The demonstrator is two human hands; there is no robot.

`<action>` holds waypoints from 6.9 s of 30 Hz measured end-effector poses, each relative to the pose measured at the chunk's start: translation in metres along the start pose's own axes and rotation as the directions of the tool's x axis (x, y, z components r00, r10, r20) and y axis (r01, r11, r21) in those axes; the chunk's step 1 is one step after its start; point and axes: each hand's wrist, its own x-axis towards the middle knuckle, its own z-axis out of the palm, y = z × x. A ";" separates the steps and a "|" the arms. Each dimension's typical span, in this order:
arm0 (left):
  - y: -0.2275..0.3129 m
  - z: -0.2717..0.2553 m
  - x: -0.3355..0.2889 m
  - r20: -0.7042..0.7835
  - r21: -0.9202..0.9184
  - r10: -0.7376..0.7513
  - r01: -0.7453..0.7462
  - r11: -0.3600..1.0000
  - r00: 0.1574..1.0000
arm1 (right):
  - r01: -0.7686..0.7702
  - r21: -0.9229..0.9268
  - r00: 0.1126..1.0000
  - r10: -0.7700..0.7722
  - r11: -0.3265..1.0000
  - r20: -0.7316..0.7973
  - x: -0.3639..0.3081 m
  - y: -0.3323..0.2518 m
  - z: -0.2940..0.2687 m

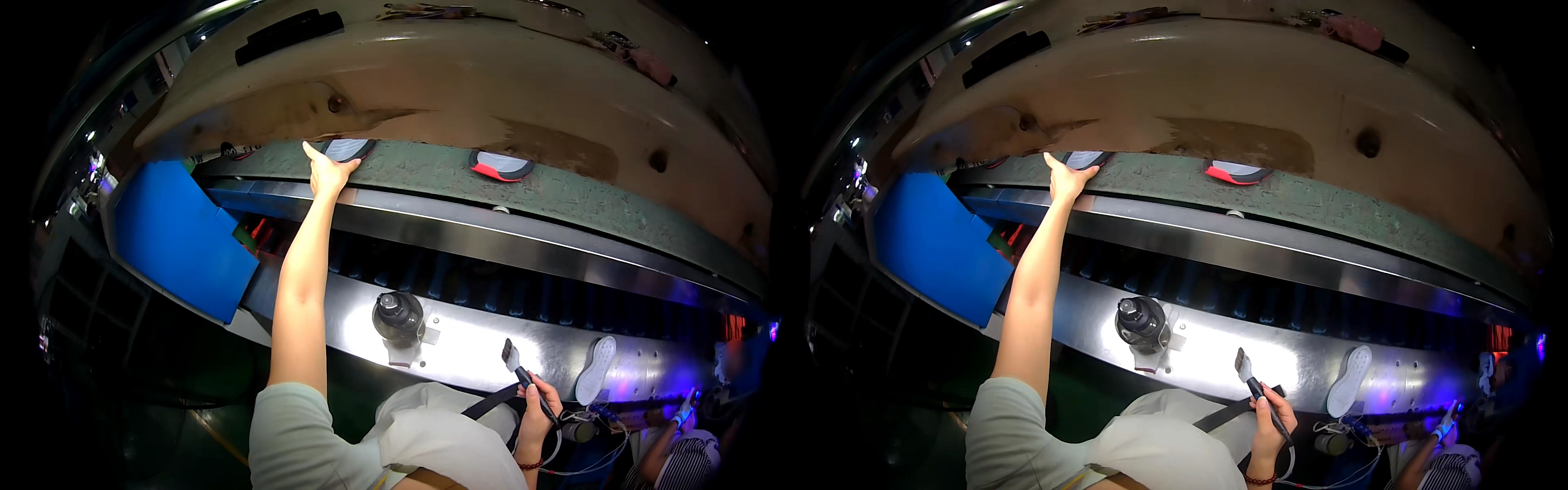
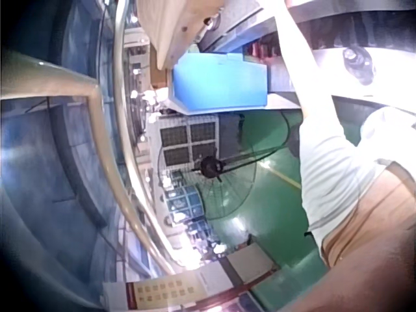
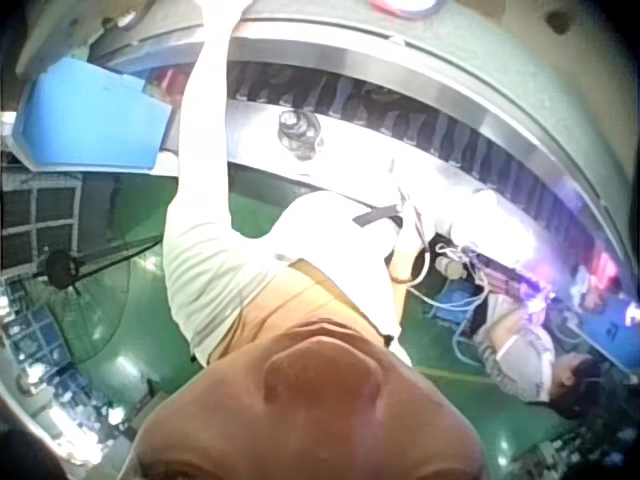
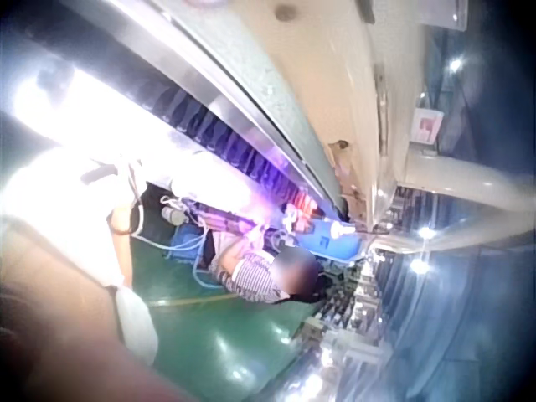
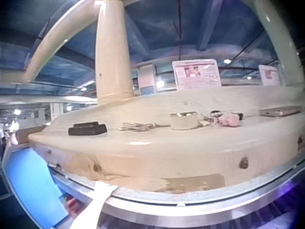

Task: The person applies glue to the bottom of shoe soles using a brush. They repeatedly dip the brush into a container and spread the adhesive across the sole surface, then place the treated soles onto a conveyor belt.

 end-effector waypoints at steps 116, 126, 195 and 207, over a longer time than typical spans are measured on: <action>-0.086 0.133 -0.352 0.826 -0.494 0.197 -0.511 0.704 -0.528 | -0.102 0.413 0.783 0.329 0.905 -0.527 -0.021 0.017 -0.088; -0.180 0.196 -0.437 0.821 -0.297 0.566 -0.799 0.523 0.066 | -0.234 0.521 0.679 0.521 0.821 -0.517 -0.061 0.096 -0.107; 0.012 0.098 -0.352 0.670 -0.253 0.467 -0.414 0.874 0.578 | -0.570 -0.600 0.575 0.794 0.561 0.196 0.003 0.207 -0.269; 0.372 -0.006 -0.292 -0.489 0.012 0.858 -0.985 -0.171 -0.155 | -0.116 -0.643 0.741 0.497 0.757 0.452 0.007 0.250 -0.312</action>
